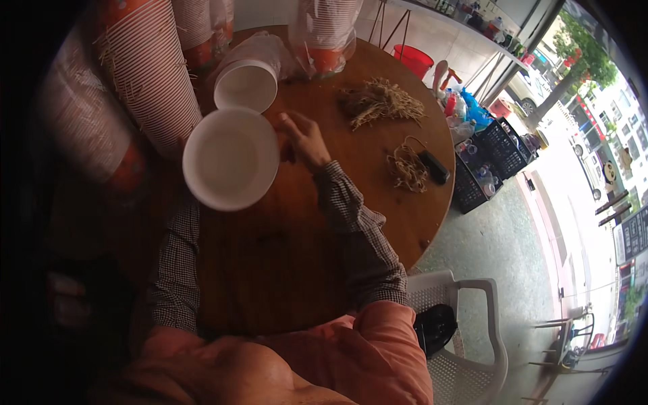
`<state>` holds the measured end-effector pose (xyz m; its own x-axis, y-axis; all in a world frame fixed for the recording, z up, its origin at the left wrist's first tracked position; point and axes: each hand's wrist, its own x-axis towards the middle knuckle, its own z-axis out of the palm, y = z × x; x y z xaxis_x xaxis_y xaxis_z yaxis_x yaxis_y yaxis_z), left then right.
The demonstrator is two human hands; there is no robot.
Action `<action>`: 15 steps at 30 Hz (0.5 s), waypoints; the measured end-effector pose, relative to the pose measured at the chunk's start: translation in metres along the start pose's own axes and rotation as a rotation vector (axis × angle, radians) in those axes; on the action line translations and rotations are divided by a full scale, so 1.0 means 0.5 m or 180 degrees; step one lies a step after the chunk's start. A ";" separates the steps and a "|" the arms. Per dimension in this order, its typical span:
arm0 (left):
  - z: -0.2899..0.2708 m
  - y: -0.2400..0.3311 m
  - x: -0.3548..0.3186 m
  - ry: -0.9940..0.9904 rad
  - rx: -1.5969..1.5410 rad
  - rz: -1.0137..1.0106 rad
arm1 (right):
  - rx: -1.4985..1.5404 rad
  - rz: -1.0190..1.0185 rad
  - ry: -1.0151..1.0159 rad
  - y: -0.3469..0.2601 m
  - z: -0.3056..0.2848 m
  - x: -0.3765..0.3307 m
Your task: Tying twine or thin rope to paper cups to create a handle.
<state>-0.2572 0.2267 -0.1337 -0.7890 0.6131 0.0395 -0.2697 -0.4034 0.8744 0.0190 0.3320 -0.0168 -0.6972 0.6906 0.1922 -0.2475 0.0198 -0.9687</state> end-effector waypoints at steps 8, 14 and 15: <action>-0.064 -0.002 -0.035 -0.0158 0.0642 -0.0264 | -0.4601 0.0806 0.2599 0.073 -0.367 -0.130; -0.092 -0.026 -0.066 -0.0248 0.0718 -0.0092 | -0.4503 0.1031 0.2697 0.074 -0.387 -0.161; -0.094 -0.039 -0.073 -0.0234 0.0713 -0.0079 | -0.4571 0.0779 0.2732 0.073 -0.390 -0.157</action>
<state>-0.2492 0.1805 -0.1747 -0.7391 0.6722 0.0446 -0.1529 -0.2319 0.9607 0.1959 0.4194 -0.0978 0.0360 0.9323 0.3599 0.9070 0.1207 -0.4035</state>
